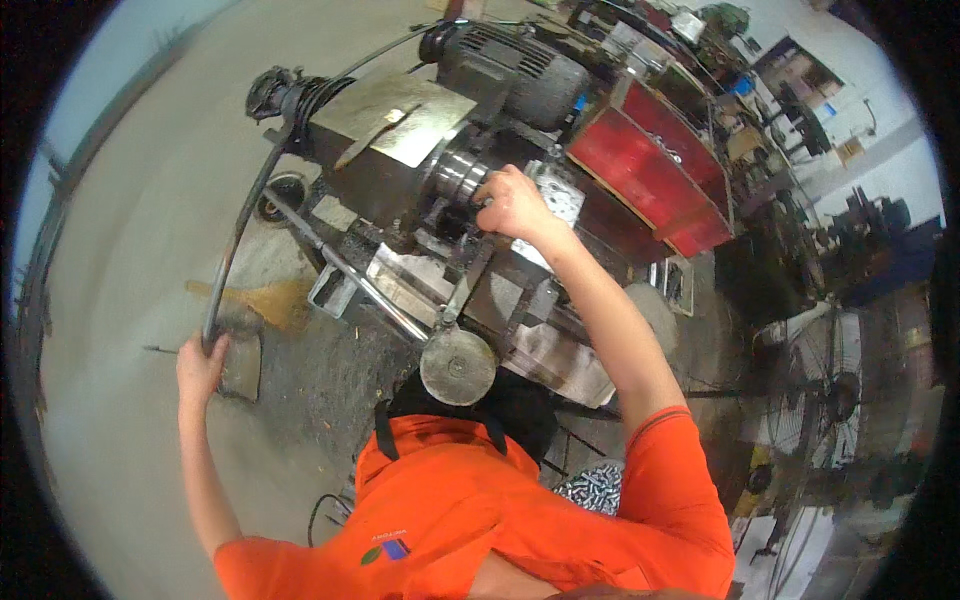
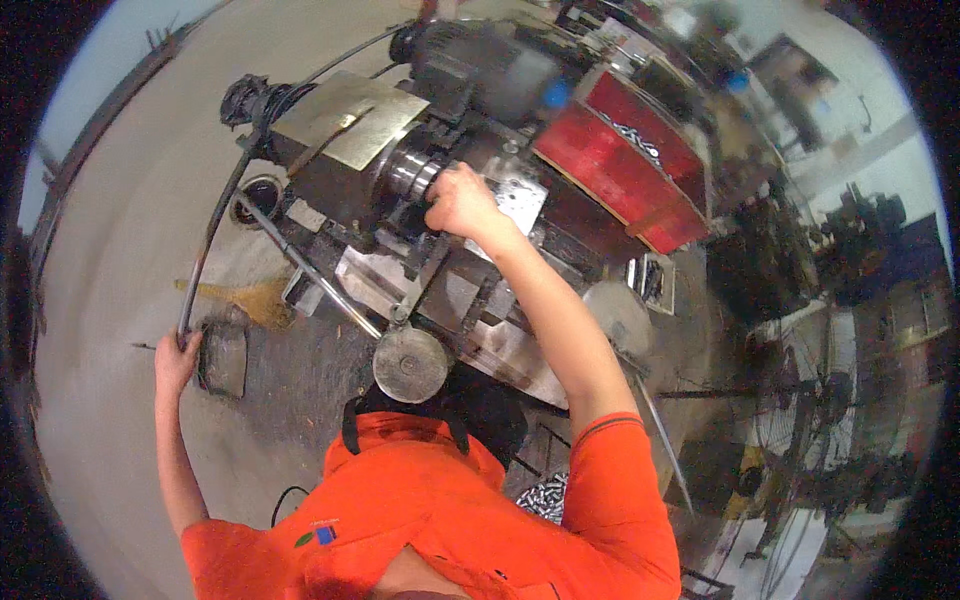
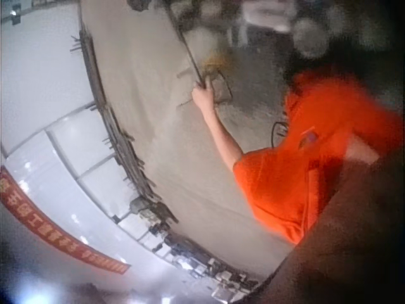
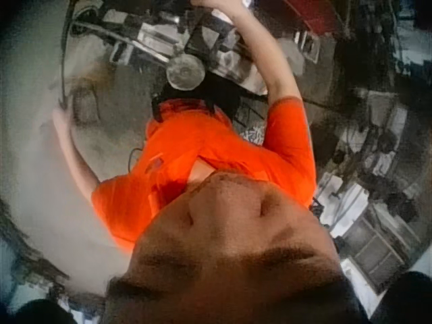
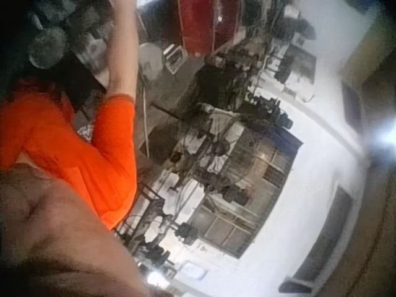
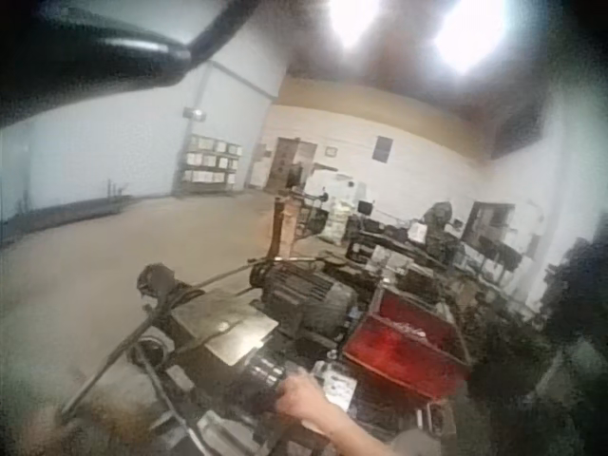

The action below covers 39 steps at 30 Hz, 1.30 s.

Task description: The person operates a metal forming machine by inserting small metal pieces into the chuck and pulling a lever to activate the forming cycle. The person repeatedly picks up metal pieces from a nearby pile, inserts them into the machine, and collects the formed parts.

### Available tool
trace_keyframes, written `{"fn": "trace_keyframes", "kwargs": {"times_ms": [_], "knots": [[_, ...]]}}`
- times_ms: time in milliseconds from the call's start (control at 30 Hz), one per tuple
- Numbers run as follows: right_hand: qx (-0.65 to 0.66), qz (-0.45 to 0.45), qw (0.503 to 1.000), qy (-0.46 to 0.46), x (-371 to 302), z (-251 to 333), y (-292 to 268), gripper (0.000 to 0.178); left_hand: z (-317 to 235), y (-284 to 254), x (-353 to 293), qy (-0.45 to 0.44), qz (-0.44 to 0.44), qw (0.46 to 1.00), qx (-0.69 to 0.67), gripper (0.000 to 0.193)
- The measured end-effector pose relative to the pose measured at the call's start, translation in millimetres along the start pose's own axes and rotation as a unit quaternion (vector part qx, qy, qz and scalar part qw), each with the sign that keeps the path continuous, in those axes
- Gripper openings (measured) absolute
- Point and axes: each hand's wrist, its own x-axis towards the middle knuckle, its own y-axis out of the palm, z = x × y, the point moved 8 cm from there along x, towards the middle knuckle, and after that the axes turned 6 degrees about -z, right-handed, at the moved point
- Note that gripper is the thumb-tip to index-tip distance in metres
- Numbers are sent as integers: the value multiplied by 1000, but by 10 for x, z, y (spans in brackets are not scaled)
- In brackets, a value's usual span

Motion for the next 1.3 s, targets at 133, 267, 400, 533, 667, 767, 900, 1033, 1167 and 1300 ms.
{"fn": "trace_keyframes", "kwargs": {"times_ms": [133,267,400,533,667,767,900,1033,1167,1300], "knots": [[22,-37,999,5,-72,-73,-8,31,288,148,266,59,-39,987,145,30],[8,-13,1000,0,-36,-5,-5,32,1108,-167,1024,63,-54,951,297,15],[13,-29,999,7,-42,28,-65,32,1240,-254,1591,146,-135,924,325,9],[10,-44,999,-23,-108,31,-128,31,1285,-135,1719,85,-93,938,322,11],[38,-135,989,-39,-519,111,-491,34,273,-157,1460,152,-262,948,101,26],[65,-181,981,-26,-1003,106,-839,37,66,611,1110,97,-271,937,-196,26],[34,-198,974,104,-2009,-363,-1092,39,-310,2616,810,115,168,979,-14,46],[36,-187,947,257,-3123,-835,-1204,36,-710,2788,782,336,179,881,281,34],[-66,-177,895,405,-4357,-1243,-1131,42,-973,2622,1062,322,183,881,294,18],[-171,-83,775,603,-5998,-1761,-818,50,-735,2333,1042,213,162,959,92,30]]}}
